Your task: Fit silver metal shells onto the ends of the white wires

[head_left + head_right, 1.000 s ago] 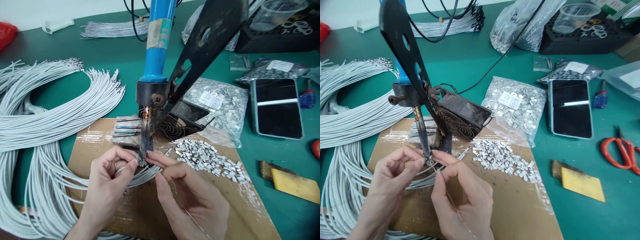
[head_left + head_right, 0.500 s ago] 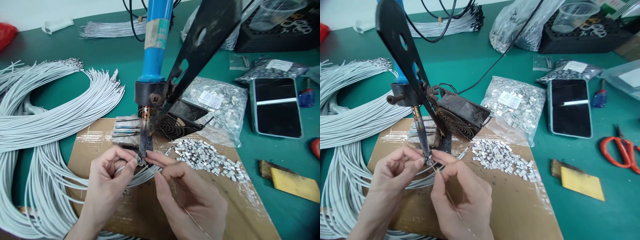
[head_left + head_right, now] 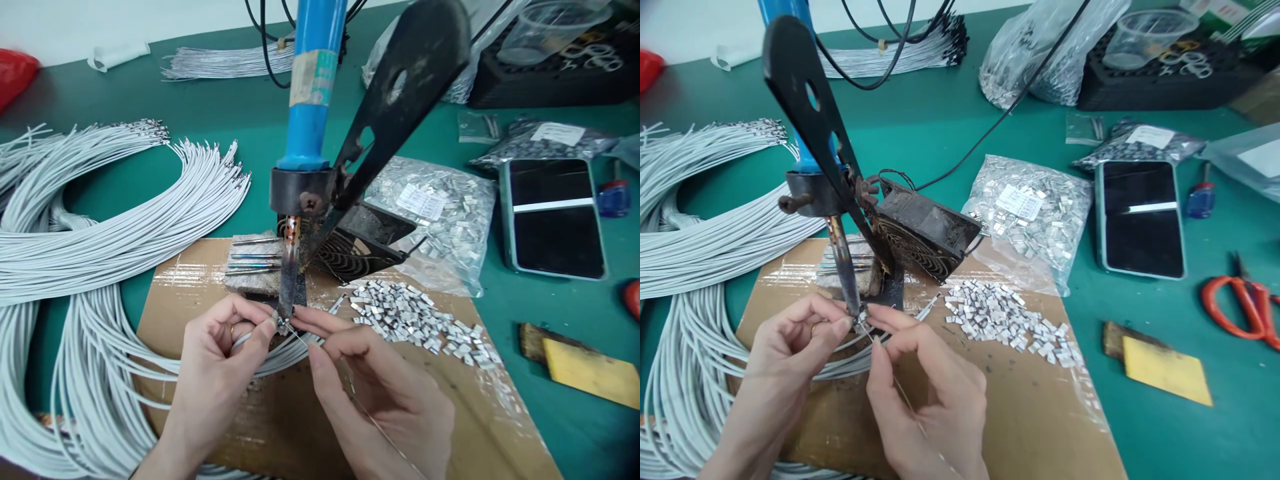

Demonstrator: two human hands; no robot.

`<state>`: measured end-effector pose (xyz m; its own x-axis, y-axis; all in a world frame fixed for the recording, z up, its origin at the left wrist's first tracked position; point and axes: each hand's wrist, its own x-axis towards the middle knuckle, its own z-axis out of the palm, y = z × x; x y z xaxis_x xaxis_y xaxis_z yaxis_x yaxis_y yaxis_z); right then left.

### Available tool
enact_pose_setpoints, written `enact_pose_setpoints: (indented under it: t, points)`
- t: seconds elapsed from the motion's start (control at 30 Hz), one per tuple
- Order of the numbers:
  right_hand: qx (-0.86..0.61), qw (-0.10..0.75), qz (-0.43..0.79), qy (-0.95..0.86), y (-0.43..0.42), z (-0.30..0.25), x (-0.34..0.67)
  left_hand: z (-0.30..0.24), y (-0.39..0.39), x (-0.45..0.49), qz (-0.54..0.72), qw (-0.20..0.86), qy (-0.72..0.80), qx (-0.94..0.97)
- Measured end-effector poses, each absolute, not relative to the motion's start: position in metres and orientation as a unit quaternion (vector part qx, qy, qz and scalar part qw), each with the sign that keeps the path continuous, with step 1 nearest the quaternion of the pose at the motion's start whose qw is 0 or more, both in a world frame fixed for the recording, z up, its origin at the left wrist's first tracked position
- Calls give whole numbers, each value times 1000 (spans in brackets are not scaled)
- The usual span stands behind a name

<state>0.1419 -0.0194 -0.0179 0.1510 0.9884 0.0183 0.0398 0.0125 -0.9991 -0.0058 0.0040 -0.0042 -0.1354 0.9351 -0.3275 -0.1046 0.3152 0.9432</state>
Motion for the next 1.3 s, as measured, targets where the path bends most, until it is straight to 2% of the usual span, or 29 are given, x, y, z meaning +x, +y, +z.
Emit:
enact_pose_setpoints:
  t: [1.3]
  points:
    - [-536,538,447,-472,-20,-16,139,-3,5,-9,466,560,582,362]
